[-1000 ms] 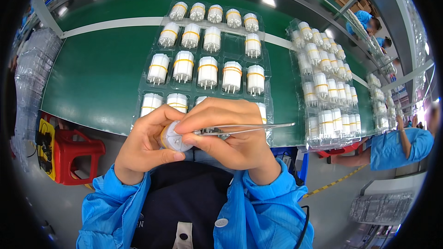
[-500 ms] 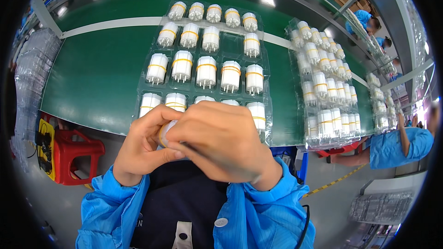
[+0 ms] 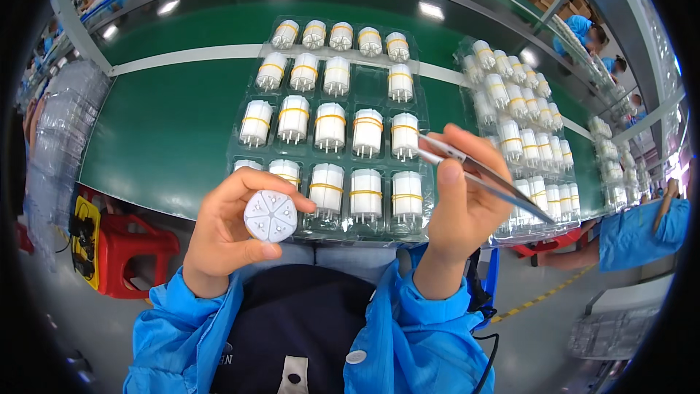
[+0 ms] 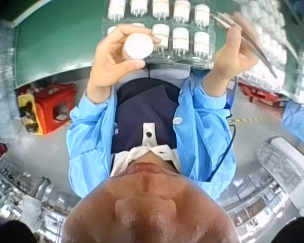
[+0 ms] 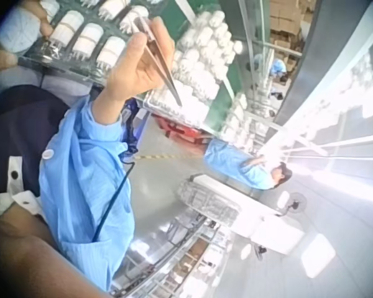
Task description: The person uses tweezers to insert small white components into cylindrical white objects with yellow bands. They pick up each object from a tray, perform the insertion, and place it back into the tray. The process is repeated for multiple units.
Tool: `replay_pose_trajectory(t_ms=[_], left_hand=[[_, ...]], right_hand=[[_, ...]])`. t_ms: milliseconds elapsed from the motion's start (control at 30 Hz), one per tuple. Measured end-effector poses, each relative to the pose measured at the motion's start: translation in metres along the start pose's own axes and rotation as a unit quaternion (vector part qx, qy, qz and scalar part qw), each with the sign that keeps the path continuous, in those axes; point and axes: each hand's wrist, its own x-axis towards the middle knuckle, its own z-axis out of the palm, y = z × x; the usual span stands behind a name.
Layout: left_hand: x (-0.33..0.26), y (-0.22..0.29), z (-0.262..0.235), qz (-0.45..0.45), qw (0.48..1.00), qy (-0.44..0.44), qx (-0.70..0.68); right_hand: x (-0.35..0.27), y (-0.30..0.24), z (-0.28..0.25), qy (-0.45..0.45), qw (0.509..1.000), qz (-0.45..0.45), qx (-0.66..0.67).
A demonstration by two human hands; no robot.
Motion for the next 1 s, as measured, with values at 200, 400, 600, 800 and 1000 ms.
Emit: replay_pose_trajectory(t_ms=[200, 400, 600, 800, 1000], left_hand=[[0.008, 0.015, 0.007, -0.096, 0.995, -0.009, 0.005], [0.033, 0.030, 0.030, -0.101, 0.984, 0.051, 0.139], [0.104, 0.037, 0.024, -0.050, 0.924, -0.061, 0.373], [0.200, -0.020, -0.014, 0.084, 0.775, -0.006, 0.626], [0.243, -0.070, -0.014, 0.141, 0.697, 0.037, 0.702]], right_hand=[[0.017, -0.090, 0.009, -0.169, 0.967, -0.094, -0.163], [0.037, -0.130, -0.030, -0.288, 0.933, -0.095, -0.194], [0.010, -0.066, -0.052, -0.040, 0.956, -0.288, -0.041], [-0.012, 0.010, -0.061, 0.051, 0.981, -0.151, -0.114], [-0.037, 0.049, -0.059, 0.148, 0.988, 0.040, 0.007]])
